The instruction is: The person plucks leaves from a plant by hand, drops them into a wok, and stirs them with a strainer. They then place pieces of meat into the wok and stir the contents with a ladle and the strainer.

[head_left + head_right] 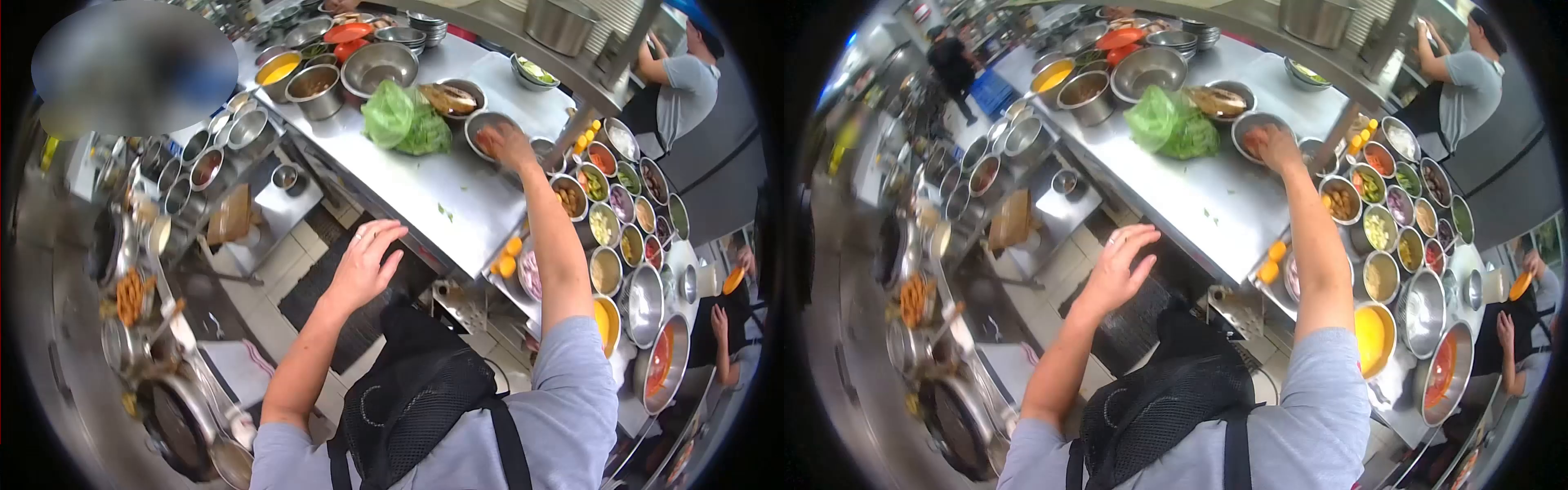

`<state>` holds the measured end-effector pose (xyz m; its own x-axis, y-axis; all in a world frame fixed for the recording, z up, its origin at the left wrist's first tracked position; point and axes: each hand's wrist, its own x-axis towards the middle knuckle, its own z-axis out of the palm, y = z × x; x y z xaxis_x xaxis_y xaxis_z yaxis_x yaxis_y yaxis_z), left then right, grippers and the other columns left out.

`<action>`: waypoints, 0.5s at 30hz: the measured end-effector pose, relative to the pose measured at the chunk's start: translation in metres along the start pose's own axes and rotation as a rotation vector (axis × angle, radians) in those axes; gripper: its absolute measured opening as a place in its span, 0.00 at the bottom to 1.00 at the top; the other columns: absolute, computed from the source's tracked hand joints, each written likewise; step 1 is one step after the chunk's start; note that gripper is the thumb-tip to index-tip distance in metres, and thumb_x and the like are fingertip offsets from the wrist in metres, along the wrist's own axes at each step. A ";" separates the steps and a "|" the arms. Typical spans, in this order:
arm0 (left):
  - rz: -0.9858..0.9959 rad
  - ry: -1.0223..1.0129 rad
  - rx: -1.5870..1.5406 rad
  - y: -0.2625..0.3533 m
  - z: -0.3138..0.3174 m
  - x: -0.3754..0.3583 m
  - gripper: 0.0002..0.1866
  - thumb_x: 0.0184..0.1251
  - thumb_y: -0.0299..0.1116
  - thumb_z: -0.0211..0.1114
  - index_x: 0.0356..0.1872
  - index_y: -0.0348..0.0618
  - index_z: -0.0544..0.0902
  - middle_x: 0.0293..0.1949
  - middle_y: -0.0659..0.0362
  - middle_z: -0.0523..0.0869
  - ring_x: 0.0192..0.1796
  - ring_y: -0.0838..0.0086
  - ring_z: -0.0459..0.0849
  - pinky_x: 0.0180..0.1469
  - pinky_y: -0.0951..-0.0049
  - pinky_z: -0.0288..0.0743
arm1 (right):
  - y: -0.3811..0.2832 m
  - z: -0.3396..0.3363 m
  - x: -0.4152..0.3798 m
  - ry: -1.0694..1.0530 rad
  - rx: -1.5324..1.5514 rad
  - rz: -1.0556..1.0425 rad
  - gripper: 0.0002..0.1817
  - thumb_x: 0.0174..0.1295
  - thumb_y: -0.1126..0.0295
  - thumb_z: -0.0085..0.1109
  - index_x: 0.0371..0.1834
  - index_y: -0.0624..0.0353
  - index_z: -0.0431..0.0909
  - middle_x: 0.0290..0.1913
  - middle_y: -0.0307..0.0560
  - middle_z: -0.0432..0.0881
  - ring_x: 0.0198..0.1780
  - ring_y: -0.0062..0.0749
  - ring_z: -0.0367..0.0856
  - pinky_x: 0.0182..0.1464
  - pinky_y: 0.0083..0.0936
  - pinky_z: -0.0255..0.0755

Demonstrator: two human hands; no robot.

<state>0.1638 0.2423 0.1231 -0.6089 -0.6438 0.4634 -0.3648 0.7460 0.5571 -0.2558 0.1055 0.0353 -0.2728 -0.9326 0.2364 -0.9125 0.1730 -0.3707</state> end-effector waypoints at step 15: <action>0.196 -0.522 0.174 -0.206 0.128 0.412 0.32 0.54 0.43 0.71 0.60 0.42 0.75 0.58 0.46 0.80 0.62 0.50 0.77 0.63 0.55 0.72 | -0.070 -0.045 0.021 0.210 0.221 0.358 0.30 0.49 0.63 0.69 0.59 0.52 0.76 0.51 0.47 0.85 0.51 0.43 0.84 0.55 0.36 0.76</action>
<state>-0.1024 -0.1548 0.1113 -0.9271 -0.3547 0.1212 -0.2936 0.8882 0.3533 -0.2112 0.0885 0.1063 -0.6354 -0.7380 0.2272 -0.6690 0.3792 -0.6393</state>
